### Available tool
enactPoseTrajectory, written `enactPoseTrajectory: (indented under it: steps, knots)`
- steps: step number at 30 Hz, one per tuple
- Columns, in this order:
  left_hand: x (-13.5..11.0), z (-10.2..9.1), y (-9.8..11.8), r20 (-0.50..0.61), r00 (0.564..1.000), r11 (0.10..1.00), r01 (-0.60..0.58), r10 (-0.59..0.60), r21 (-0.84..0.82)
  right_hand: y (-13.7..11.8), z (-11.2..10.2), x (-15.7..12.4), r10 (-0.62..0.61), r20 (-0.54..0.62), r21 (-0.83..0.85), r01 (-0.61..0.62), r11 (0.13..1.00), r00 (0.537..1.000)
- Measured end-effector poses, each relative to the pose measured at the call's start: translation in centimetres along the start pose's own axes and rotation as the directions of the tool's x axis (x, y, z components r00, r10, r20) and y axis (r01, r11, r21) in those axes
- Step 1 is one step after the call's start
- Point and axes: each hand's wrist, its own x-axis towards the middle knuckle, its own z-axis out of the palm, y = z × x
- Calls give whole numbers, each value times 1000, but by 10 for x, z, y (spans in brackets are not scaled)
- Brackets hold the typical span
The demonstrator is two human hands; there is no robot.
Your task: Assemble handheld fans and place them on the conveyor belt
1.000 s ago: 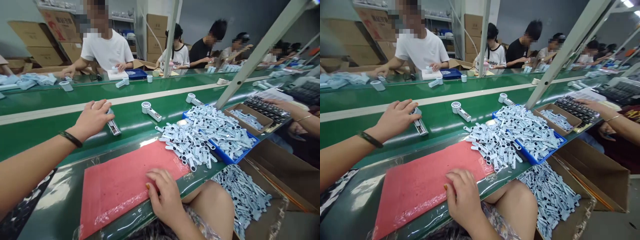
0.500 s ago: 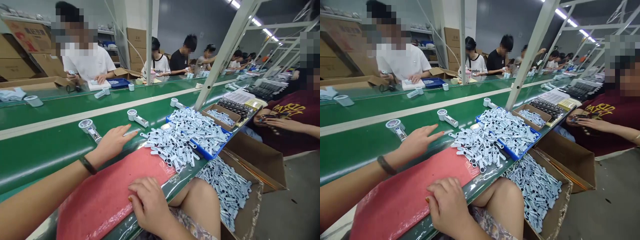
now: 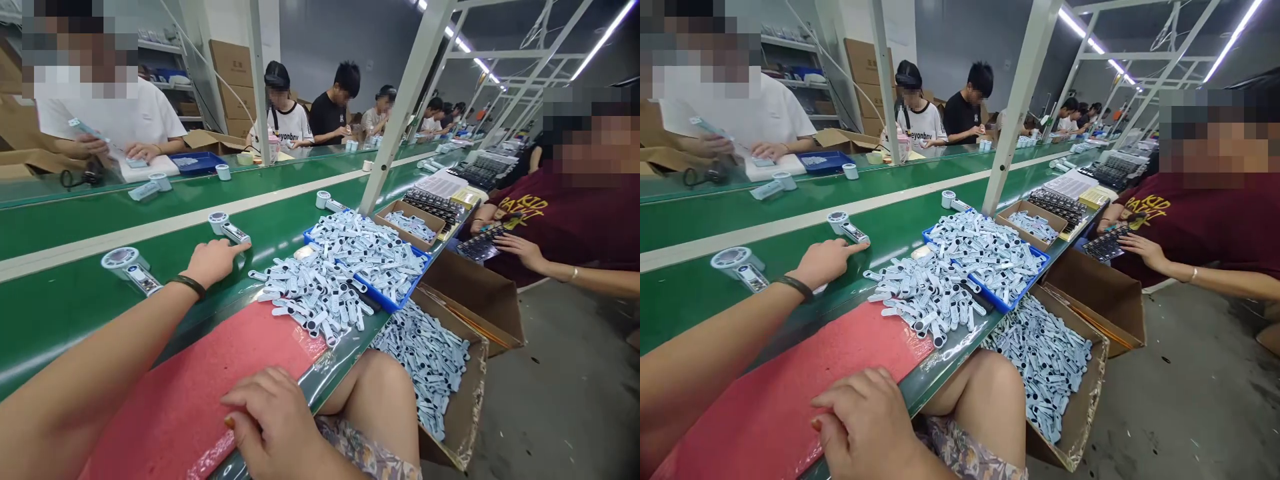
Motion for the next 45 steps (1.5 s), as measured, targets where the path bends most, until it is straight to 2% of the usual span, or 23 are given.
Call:
enactPoseTrajectory:
  steps: [2,4,8,12,17,20,24,26,29,32,34,37,39,41,43,45]
  knots:
    - [-9,-3,-3,26,1000,997,14,-12,-78,-1,-1,1,-17,-13,15,17,1000,1000]
    - [-15,-2,4,51,999,987,-7,15,-161,-2,-2,1,-16,2,17,16,1000,1000]
    - [-14,10,37,91,987,934,-93,131,-344,-4,-3,0,3,51,-19,-2,1000,999]
    - [-15,21,69,85,976,851,-132,201,-508,-3,-1,-2,-39,35,-58,41,997,999]
    - [-42,26,83,41,993,785,-60,108,-617,-3,-1,-1,-46,67,-75,51,996,997]
    - [-49,26,81,18,1000,773,16,-5,-634,-4,-2,-1,-58,72,-59,63,996,996]
    - [-33,19,79,-17,987,836,128,-161,-533,-3,-2,-2,-64,60,-32,66,997,996]
    - [-18,13,81,-5,987,872,138,-159,-469,-1,0,-3,-66,49,-24,67,997,997]
    - [2,6,87,71,991,901,132,-112,-413,2,6,-3,-71,22,-25,72,997,997]
    - [9,-1,92,105,991,904,124,-88,-410,0,5,-1,-89,-7,16,89,996,996]
    - [3,-8,96,70,994,893,108,-86,-436,-3,-6,3,-97,-42,107,101,989,994]
    - [-20,-19,105,9,997,850,67,-73,-523,-3,-40,12,-50,-162,177,79,981,985]
    - [-40,-25,113,24,999,786,46,-39,-617,2,-69,19,24,-269,107,5,994,963]
    - [-56,-27,123,95,995,678,50,28,-733,12,-96,27,75,-335,-15,-85,996,939]
    - [-67,-27,134,175,977,542,82,122,-836,22,-116,33,81,-320,-147,-134,980,944]
    - [-73,-23,144,220,953,422,115,209,-899,30,-128,37,61,-259,-251,-128,959,964]
